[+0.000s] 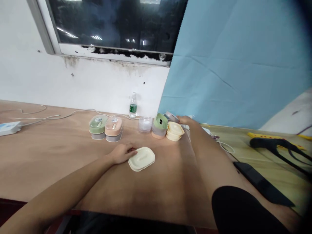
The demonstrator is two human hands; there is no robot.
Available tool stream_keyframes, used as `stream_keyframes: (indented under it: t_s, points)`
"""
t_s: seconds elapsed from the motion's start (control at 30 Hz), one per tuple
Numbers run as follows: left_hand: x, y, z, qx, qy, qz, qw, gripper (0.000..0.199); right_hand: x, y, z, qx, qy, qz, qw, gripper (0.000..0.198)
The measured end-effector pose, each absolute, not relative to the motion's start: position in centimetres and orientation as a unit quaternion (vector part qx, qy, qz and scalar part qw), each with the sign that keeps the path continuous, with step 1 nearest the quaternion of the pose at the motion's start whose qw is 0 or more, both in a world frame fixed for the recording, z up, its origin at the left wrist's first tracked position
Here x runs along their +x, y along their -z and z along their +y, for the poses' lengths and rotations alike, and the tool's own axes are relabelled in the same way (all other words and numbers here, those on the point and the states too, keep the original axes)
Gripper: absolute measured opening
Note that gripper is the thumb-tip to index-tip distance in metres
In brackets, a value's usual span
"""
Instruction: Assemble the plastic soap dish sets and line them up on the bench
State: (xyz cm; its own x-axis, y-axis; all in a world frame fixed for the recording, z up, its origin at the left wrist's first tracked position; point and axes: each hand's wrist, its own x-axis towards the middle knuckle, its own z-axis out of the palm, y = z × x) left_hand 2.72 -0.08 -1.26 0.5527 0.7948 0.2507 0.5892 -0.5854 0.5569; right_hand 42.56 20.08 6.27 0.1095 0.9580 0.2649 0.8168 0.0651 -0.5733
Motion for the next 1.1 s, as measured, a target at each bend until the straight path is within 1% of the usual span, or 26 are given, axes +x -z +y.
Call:
stream_keyframes:
  t_s: [0.13, 0.23, 0.33, 0.43, 0.53, 0.57, 0.6, 0.63, 0.7, 0.77, 0.87, 0.9, 0.97, 1.03, 1.1]
  points:
    - [2.8, 0.8, -0.6, 0.856, -0.237, 0.405, 0.216, 0.045, 42.9, -7.5, 18.2, -0.754, -0.164, -0.599, 0.215, 0.028]
    - [2.9, 0.4, -1.3, 0.862, -0.236, 0.406, 0.192, 0.052, 43.3, -8.7, 16.5, -0.75, -0.176, -0.599, 0.22, 0.024]
    - [3.1, 0.3, -2.1, 0.875, -0.24, 0.394, 0.148, 0.066, 43.1, -10.3, 14.8, -0.727, -0.164, -0.622, 0.241, 0.03]
    - [3.3, 0.6, -2.0, 0.888, -0.229, 0.381, 0.116, 0.083, 41.7, -11.6, 13.0, -0.715, -0.086, -0.64, 0.268, 0.035]
    - [3.3, 1.0, -1.6, 0.883, -0.24, 0.389, 0.103, 0.085, 38.7, -11.6, 10.3, -0.662, 0.037, -0.645, 0.379, 0.035]
    - [3.3, 1.1, -1.4, 0.883, -0.24, 0.388, 0.104, 0.085, 37.3, -11.2, 9.2, -0.627, 0.047, -0.653, 0.422, 0.035]
    - [3.2, 1.1, -1.4, 0.888, -0.232, 0.382, 0.11, 0.085, 35.9, -10.5, 8.1, -0.592, 0.028, -0.661, 0.46, 0.035]
    - [3.0, 1.2, -1.3, 0.89, -0.228, 0.376, 0.119, 0.084, 34.4, -9.8, 6.9, -0.553, -0.026, -0.677, 0.485, 0.035]
    - [2.8, 1.2, -1.4, 0.892, -0.218, 0.369, 0.144, 0.084, 31.7, -7.8, 4.5, -0.471, -0.184, -0.701, 0.503, 0.039]
    - [2.7, 1.0, -1.5, 0.891, -0.224, 0.357, 0.168, 0.086, 29.5, -5.7, 2.6, -0.394, -0.356, -0.7, 0.477, 0.041]
    - [2.8, 0.4, -1.8, 0.884, -0.289, 0.321, 0.181, 0.089, 28.0, -3.2, 0.9, -0.323, -0.523, -0.678, 0.403, 0.042]
    - [2.9, 0.2, -1.9, 0.876, -0.32, 0.314, 0.177, 0.091, 27.8, -2.7, 0.5, -0.306, -0.563, -0.671, 0.374, 0.042]
    - [3.0, -0.3, -2.2, 0.858, -0.369, 0.317, 0.164, 0.106, 28.0, -2.2, 0.0, -0.278, -0.622, -0.655, 0.327, 0.041]
    - [3.1, -0.6, -2.5, 0.85, -0.394, 0.312, 0.156, 0.12, 28.5, -2.0, -0.2, -0.258, -0.657, -0.64, 0.304, 0.038]
    - [3.1, -0.7, -2.6, 0.852, -0.404, 0.298, 0.15, 0.124, 28.9, -1.9, -0.3, -0.249, -0.677, -0.627, 0.295, 0.034]
